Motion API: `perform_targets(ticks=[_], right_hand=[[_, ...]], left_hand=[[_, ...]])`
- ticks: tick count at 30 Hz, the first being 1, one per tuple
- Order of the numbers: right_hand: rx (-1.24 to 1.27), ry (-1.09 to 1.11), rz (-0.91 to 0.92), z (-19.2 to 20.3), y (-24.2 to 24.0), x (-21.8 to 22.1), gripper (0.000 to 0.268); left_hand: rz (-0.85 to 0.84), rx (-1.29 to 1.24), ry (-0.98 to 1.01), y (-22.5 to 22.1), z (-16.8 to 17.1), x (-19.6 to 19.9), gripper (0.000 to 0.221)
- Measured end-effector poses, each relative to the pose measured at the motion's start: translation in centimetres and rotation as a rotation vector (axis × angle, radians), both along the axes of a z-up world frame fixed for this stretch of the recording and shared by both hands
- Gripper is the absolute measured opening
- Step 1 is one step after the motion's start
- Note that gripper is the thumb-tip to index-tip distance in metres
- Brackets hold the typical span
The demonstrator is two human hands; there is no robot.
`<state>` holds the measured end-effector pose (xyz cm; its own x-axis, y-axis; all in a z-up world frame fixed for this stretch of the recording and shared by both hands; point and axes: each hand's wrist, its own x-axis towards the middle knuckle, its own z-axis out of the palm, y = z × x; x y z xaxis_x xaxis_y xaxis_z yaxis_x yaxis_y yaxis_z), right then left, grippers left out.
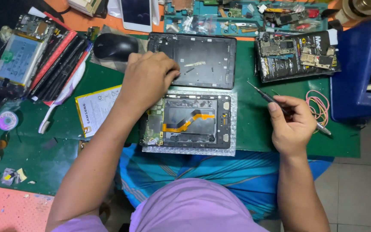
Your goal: Disassembling and reassembling internal components of a tablet, including the battery and motherboard, using a precision screwdriver.
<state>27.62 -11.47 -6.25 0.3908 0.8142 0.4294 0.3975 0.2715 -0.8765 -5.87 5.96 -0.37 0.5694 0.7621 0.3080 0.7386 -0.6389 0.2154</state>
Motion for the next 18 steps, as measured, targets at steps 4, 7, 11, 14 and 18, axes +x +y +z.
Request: perform_targets(ticks=[4, 7, 11, 14, 18], right_hand=[[-0.019, 0.005, 0.012, 0.9, 0.3, -0.5, 0.019], [-0.012, -0.007, 0.018, 1.4, -0.4, -1.1, 0.015], [-0.139, 0.004, 0.01, 2.6, -0.6, -1.9, 0.018], [-0.125, -0.025, 0.027, 2.8, -0.7, -2.0, 0.016], [-0.087, -0.178, 0.06, 3.6, -0.8, -2.5, 0.015]], left_hand=[[-0.019, 0.015, 0.034, 0.1, -0.6, 0.4, 0.009], [-0.059, 0.081, 0.074, -0.5, -0.7, 0.4, 0.007], [-0.06, 0.251, 0.204, -0.7, 0.0, 0.6, 0.011], [-0.042, 0.176, 0.112, -1.3, 0.6, 0.6, 0.011], [0.021, -0.057, -0.137, -2.6, 2.4, 0.4, 0.004]])
